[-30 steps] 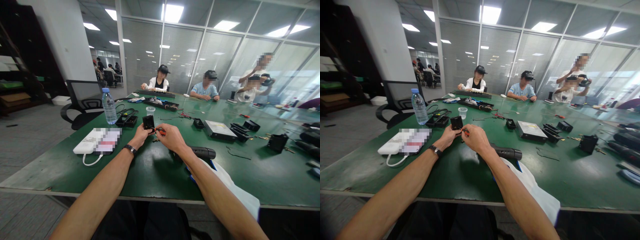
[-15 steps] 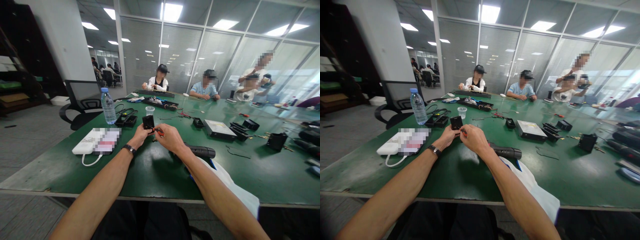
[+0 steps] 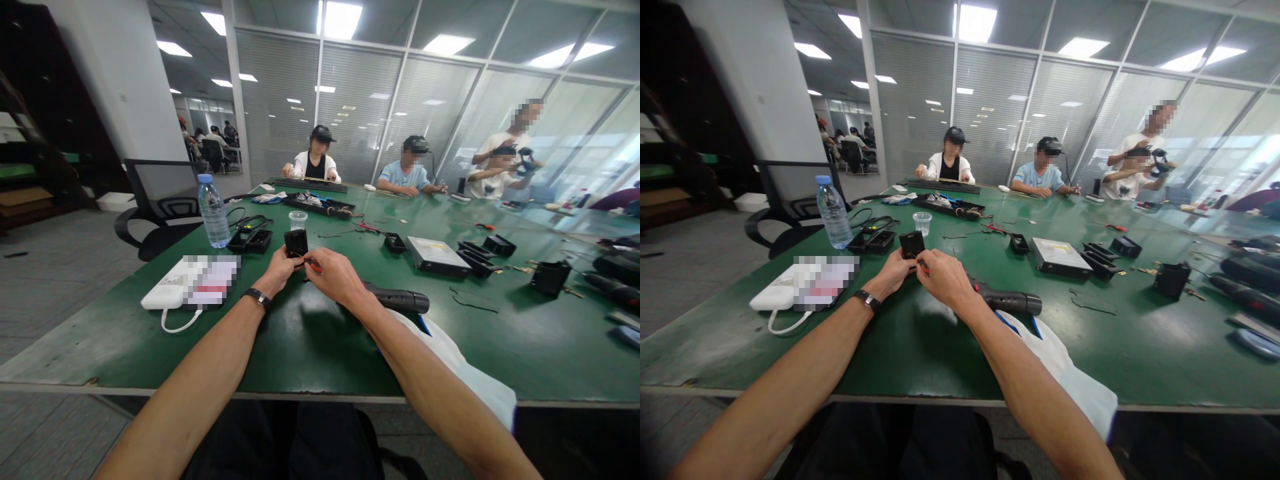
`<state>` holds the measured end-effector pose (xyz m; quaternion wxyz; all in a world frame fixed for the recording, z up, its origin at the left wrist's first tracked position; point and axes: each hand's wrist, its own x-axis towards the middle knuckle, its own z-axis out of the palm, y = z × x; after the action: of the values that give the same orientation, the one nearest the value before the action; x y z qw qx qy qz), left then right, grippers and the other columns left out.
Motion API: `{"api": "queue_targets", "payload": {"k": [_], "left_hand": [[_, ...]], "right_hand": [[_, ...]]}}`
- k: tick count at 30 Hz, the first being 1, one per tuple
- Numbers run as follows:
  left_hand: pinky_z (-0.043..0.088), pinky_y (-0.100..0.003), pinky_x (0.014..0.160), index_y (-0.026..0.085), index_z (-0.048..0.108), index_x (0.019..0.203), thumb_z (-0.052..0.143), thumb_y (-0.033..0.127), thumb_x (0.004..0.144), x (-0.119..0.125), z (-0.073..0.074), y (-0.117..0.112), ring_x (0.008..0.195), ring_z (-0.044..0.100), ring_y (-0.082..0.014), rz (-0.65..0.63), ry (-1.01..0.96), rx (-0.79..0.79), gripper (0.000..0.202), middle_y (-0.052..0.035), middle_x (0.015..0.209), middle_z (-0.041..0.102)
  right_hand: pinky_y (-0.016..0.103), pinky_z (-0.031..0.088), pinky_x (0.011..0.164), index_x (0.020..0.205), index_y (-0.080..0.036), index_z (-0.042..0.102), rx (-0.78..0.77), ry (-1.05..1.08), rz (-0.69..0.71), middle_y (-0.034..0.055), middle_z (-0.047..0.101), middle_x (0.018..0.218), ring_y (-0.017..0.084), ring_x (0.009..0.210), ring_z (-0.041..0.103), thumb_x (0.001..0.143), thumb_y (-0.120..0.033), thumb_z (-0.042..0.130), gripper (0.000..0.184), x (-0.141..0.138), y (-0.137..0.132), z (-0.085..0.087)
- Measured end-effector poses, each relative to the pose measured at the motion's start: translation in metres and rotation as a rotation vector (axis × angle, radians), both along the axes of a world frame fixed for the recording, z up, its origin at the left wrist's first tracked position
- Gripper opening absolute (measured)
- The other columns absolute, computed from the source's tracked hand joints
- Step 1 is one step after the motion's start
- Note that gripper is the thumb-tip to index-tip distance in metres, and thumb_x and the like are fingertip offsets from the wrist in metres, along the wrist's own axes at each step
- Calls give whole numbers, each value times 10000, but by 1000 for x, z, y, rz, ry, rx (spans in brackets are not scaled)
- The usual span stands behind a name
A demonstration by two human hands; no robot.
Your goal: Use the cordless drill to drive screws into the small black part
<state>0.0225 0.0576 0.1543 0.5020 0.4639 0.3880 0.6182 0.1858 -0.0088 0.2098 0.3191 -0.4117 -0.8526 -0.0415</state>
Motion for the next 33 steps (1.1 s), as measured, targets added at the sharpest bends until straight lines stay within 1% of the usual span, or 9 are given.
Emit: {"api": "queue_targets", "payload": {"k": [6,9,12,15,20,23,26,29,33], "left_hand": [[538,-334,753,142,611,897,749,87,541,1,0,-1,800,652,-196,18,22,12,386,-45,831,670],[540,-328,749,144,612,909,748,83,542,1,0,-2,816,656,-197,22,13,5,396,-49,864,679],[551,-337,765,142,611,907,762,98,555,0,1,-2,834,661,-200,8,-17,-10,385,-56,883,683],[559,-327,755,140,626,897,764,104,577,0,2,-1,809,656,-182,-2,-30,-10,350,-57,873,681],[555,-289,684,135,646,882,738,100,611,0,2,2,756,645,-159,0,-52,-29,288,-72,884,682],[548,-271,649,130,641,874,700,97,628,-2,5,1,744,646,-156,10,-97,-57,255,-74,873,682],[555,-283,644,129,616,849,664,119,654,-4,9,-1,728,653,-164,-7,-178,-90,202,-68,813,674],[568,-311,645,124,592,807,626,176,703,-7,14,-3,710,661,-184,-37,-277,-134,121,-72,751,657],[571,-315,617,128,602,837,596,253,767,-8,18,-5,693,659,-190,-50,-332,-150,143,-72,746,655]], "right_hand": [[277,445,789,1074,-235,651,-11,-41,1,57,693,988,192,884,647,906,-284,522,218,-3,0,-3],[277,450,782,1071,-233,659,-15,-20,8,55,697,980,190,872,649,895,-281,535,220,-3,1,-2],[276,462,800,1070,-227,666,-8,66,20,54,705,984,183,878,652,875,-256,552,227,0,3,-1],[278,478,810,1023,-221,681,14,184,40,41,716,936,177,859,658,854,-245,564,207,5,6,1],[257,509,753,964,-223,704,-13,393,64,11,725,852,152,770,673,843,-265,571,185,12,7,6],[248,514,734,939,-223,714,-36,449,48,6,730,838,148,756,678,827,-258,575,181,15,4,9],[247,512,722,923,-222,722,-65,438,22,7,732,809,151,743,680,808,-257,587,180,18,1,10],[253,504,719,910,-229,727,-88,364,-15,8,733,788,155,725,673,798,-267,597,176,19,0,10],[259,486,717,956,-253,715,-74,246,-55,5,732,812,163,747,666,814,-283,589,192,16,0,5]]}}
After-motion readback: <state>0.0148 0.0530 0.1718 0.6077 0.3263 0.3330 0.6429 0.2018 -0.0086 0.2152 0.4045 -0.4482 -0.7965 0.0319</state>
